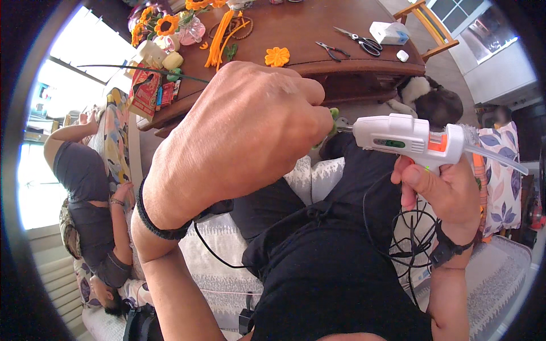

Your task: Making a decorative flower using pipe cleaners and hot glue.

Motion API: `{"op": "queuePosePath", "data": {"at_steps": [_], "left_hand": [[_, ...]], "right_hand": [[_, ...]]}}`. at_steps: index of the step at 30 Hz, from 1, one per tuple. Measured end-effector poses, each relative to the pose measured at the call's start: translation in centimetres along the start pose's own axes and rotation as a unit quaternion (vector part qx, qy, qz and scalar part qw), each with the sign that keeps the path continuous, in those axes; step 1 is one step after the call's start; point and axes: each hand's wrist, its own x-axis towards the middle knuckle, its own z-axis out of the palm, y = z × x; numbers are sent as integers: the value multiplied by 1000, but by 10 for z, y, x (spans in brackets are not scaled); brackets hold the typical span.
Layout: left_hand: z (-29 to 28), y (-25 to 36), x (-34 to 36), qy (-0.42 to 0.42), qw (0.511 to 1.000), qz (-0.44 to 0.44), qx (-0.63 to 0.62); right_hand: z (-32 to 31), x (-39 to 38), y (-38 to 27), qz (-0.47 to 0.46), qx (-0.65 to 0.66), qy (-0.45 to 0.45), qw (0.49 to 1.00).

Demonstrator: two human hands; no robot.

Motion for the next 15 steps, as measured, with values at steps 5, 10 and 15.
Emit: {"op": "queuePosePath", "data": {"at_steps": [5,10,15], "left_hand": [[-1,2,0,-5,1000,-1,5],[2,0,-2,5,1000,2,-2],[1,0,-2,10,1000,7,-9]], "right_hand": [[-3,-3,1,13,-6,10,1000],[0,-2,1,-2,14,2,1000],[1,-1,0,0,-1,24,1000]]}}
